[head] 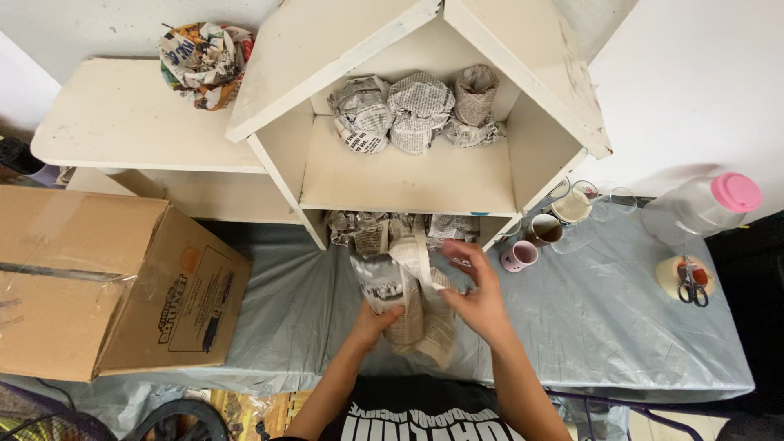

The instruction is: The person unwraps newspaper from ceramic cups stored on a shelf, dips and rinses each cup in a water bucket using a cloth, then wraps the cups in fresh newspaper and places them back on the shelf. They handle the cups one at a time, turning them while washing and folding the newspaper around each cup.

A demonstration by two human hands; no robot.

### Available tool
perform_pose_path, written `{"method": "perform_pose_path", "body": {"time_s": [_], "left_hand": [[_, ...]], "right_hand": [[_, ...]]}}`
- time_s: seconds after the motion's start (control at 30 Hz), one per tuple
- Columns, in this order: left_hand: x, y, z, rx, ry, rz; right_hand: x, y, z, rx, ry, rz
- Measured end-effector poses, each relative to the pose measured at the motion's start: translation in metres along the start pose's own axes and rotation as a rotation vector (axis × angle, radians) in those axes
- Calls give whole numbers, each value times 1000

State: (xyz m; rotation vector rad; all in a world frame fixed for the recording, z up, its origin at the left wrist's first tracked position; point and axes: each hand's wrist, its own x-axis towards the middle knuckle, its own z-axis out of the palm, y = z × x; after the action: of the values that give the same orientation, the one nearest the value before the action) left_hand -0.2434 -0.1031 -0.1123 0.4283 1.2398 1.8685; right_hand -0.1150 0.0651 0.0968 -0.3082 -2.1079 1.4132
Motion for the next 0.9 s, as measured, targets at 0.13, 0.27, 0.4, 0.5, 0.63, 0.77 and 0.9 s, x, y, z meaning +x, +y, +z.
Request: {"method": "perform_pose_path", "body": {"time_s": [0.13,0.27,0.4,0.5,0.63,0.77,0.9], "left_hand": [[-6,57,20,289,-30,325],[-8,114,37,744,-18,683],[-15,148,43,1062,-26,620],[-17,161,43,1193,-74,575],[-14,167,40,1210,-105,519],[-9,160,29,1042,-187,578],[1,136,13,631,-374,390]], "right_hand": [[4,-68,-29,-233,-153,-287],[19,-98,-33,-529,-247,-385],[35,-91,-29,-714,-466,-309],[42,-79,-26,-776,-625,-244],[45,-63,-30,-734,-730,-75],[49,-41,-52,-410,-742,-50],[54,-14,-67,-21,-639,-13]]}}
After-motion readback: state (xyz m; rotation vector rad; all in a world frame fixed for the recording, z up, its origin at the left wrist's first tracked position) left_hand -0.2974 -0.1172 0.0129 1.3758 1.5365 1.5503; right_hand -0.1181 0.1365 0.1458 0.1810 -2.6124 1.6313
